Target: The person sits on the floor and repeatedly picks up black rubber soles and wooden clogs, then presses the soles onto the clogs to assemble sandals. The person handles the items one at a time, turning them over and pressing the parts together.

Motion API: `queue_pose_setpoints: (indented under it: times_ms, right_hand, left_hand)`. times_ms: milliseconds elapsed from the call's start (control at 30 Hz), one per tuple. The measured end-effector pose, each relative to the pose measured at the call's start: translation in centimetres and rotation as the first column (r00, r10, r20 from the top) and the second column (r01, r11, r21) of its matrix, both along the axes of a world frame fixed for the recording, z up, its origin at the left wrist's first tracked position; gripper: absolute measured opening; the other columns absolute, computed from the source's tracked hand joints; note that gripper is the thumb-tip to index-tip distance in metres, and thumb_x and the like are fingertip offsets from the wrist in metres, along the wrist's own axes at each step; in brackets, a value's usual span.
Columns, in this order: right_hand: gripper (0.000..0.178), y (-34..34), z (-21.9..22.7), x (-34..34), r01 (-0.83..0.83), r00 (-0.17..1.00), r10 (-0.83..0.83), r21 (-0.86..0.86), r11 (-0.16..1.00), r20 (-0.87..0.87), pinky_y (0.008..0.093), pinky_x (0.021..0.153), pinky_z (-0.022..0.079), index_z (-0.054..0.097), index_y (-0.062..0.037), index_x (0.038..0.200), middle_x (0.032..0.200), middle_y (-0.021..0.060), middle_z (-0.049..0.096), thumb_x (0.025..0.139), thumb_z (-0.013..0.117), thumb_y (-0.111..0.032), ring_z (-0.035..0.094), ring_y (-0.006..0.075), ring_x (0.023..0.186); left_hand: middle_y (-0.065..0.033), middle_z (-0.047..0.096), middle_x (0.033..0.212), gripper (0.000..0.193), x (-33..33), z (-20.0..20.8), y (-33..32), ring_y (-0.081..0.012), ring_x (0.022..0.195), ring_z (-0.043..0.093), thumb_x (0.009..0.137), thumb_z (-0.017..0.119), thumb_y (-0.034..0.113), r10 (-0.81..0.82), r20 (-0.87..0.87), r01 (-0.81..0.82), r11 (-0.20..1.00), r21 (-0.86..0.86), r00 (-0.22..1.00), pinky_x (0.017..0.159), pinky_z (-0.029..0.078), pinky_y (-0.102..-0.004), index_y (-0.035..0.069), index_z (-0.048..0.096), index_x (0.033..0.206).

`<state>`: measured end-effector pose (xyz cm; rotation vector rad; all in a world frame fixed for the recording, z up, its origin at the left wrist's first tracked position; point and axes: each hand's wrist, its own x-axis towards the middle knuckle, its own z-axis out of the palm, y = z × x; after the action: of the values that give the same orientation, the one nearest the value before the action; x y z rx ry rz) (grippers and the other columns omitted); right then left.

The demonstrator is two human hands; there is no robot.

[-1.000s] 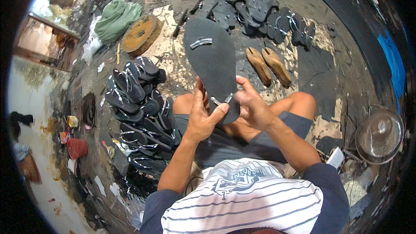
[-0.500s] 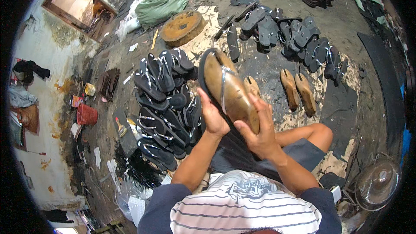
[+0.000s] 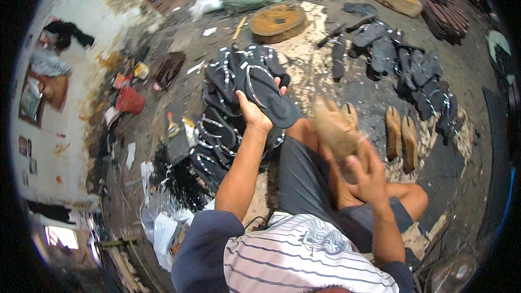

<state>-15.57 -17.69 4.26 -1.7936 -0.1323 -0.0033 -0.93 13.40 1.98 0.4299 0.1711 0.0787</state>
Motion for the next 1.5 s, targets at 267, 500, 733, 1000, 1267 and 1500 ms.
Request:
queue_pose_setpoints:
  times_ms: [267, 500, 733, 1000, 1267, 1500]
  right_hand:
    - [0.059, -9.0, -18.4, 9.6, 0.242, 0.928, -0.355, -0.541, 0.805, -0.112, 0.0517, 0.099, 0.046, 0.052, 0.0035, 0.135, 0.125, 0.0307, 0.061, 0.092, 0.060, -0.036, 0.059, 0.0459, 0.115]
    - [0.031, -23.0, -25.3, 17.7, 0.711, 0.703, -0.703, -0.071, 0.699, 0.113, 0.0430, 0.082, 0.052, 0.072, -0.0070, 0.094, 0.091, 0.0190, 0.072, 0.090, 0.067, -0.037, 0.069, 0.0353, 0.087]
    - [0.062, -33.1, -29.8, 24.8, 0.876, 0.078, -0.954, -0.437, 0.204, -0.289, 0.0460, 0.095, 0.047, 0.062, 0.0077, 0.116, 0.117, 0.0293, 0.065, 0.087, 0.068, -0.047, 0.063, 0.0416, 0.113]
    - [0.093, -35.3, -27.2, 25.1, 0.934, 0.066, -0.931, -0.305, 0.184, -0.359, 0.0455, 0.091, 0.051, 0.047, 0.0053, 0.135, 0.128, 0.0224, 0.057, 0.068, 0.088, -0.044, 0.062, 0.0322, 0.108]
    - [0.043, -12.3, -10.7, 13.0, 0.533, 0.839, -0.392, 0.719, 0.446, -0.378, 0.0252, 0.045, 0.047, 0.048, -0.0086, 0.126, 0.096, 0.0044, 0.059, 0.096, 0.067, -0.033, 0.054, 0.0125, 0.058]
    - [0.066, -2.4, -7.6, -4.2, -0.090, 0.963, 0.159, 0.298, 0.950, -0.217, 0.0300, 0.082, 0.049, 0.034, -0.0051, 0.148, 0.127, 0.0112, 0.057, 0.097, 0.066, -0.033, 0.058, 0.0139, 0.093]
  left_hand:
    - [-0.0213, 0.051, 0.136, 0.071, -6.6, 0.7, 17.4, -0.0404, 0.117, 0.054, 0.095, 0.046, 0.059, 0.339, -0.081, -0.136, 0.570, 0.810, 0.937, 0.100, 0.044, -0.0548, 0.007, 0.039, 0.143]
    - [-0.0176, 0.043, 0.149, 0.054, -8.1, 4.4, 11.8, -0.0346, 0.126, 0.052, 0.104, 0.047, 0.035, 0.746, -0.418, 0.184, 0.380, 0.906, 0.518, 0.106, 0.043, -0.0473, 0.003, 0.040, 0.147]
    - [-0.0245, 0.056, 0.124, 0.072, -9.5, -4.3, 25.7, -0.0375, 0.109, 0.058, 0.086, 0.074, 0.040, 0.645, 0.340, 0.266, -0.655, 0.707, 0.685, 0.093, 0.048, -0.0486, 0.001, 0.045, 0.139]
    - [-0.0242, 0.063, 0.117, 0.043, -4.1, 6.7, 3.3, -0.0396, 0.110, 0.060, 0.092, 0.071, 0.027, 0.180, 0.492, -0.176, -0.786, 0.593, 0.852, 0.097, 0.046, -0.0486, -0.004, 0.061, 0.120]
    - [-0.0127, 0.063, 0.123, 0.036, -1.0, 1.4, -10.9, -0.0196, 0.108, 0.062, 0.101, 0.056, 0.012, -0.334, -0.089, 0.159, 0.189, 0.969, 0.938, 0.090, 0.054, -0.0319, 0.000, 0.057, 0.134]
    - [-0.0135, 0.054, 0.139, 0.052, -4.3, -2.8, -16.4, -0.0218, 0.128, 0.050, 0.097, 0.065, 0.017, -0.552, -0.048, 0.107, 0.076, 0.991, 0.832, 0.103, 0.043, -0.0317, 0.006, 0.049, 0.144]
